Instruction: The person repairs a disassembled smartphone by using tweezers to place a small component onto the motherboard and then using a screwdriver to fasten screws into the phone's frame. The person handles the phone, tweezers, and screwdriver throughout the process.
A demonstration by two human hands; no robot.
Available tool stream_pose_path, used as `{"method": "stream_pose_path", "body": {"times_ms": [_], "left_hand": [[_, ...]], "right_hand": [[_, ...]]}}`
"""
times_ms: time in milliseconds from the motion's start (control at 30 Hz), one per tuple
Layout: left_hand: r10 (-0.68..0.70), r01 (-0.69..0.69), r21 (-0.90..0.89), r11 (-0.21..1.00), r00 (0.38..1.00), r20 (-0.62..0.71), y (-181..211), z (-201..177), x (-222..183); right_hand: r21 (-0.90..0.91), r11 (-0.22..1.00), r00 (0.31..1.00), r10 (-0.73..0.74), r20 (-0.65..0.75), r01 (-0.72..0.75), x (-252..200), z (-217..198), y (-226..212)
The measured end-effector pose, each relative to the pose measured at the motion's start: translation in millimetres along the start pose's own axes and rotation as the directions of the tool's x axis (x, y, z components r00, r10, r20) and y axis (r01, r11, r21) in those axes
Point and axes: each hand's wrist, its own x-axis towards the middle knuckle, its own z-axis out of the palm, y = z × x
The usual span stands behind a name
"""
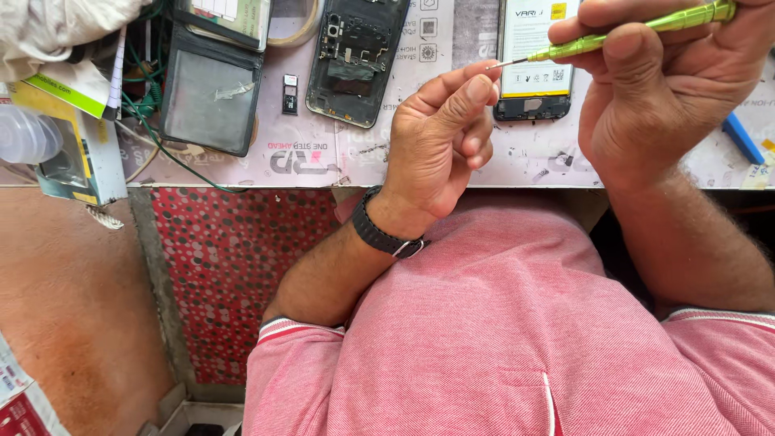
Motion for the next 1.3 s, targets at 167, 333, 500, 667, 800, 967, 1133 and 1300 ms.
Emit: {"method": "stream_pose_path", "body": {"times_ms": [167, 333, 500, 667, 800, 967, 1133, 1300], "left_hand": [[-0.003, 0.003, -0.005, 1.000, 1.000, -0.017, -2, 0, 2], [0.001, -0.001, 0.013, 1.000, 1.000, -0.031, -3, -1, 3], [0.052, -0.050, 0.045, 0.998, 0.998, -0.028, -5, -3, 5], [0.218, -0.221, 0.283, 0.933, 0.975, 0.043, -3, -4, 3], [0.312, -0.376, 0.520, 0.767, 0.927, 0.208, 4, -6, -7], [0.322, -0.462, 0.474, 0.750, 0.880, 0.348, 7, -10, -9], [0.290, -0.442, 0.376, 0.815, 0.871, 0.395, 5, -15, -9], [0.278, -0.399, 0.285, 0.871, 0.881, 0.383, 4, -16, -10]], "right_hand": [[0.031, 1.000, 1.000, -0.003, 0.004, 0.003, -4, -3, 7], [0.036, 0.999, 1.000, 0.029, -0.010, -0.029, -8, -6, 9], [0.045, 0.998, 0.999, 0.047, -0.014, -0.046, -9, -7, 12], [0.061, 0.998, 1.000, 0.006, -0.012, -0.005, -7, -7, 4], [-0.049, 0.999, 1.000, 0.021, 0.016, -0.021, -11, -4, -15], [-0.213, 0.977, 0.995, 0.028, 0.099, -0.006, -21, 4, -42], [-0.317, 0.947, 0.982, 0.005, 0.189, 0.056, -28, 11, -62], [-0.372, 0.922, 0.972, -0.017, 0.235, 0.106, -35, 18, -72]]}}
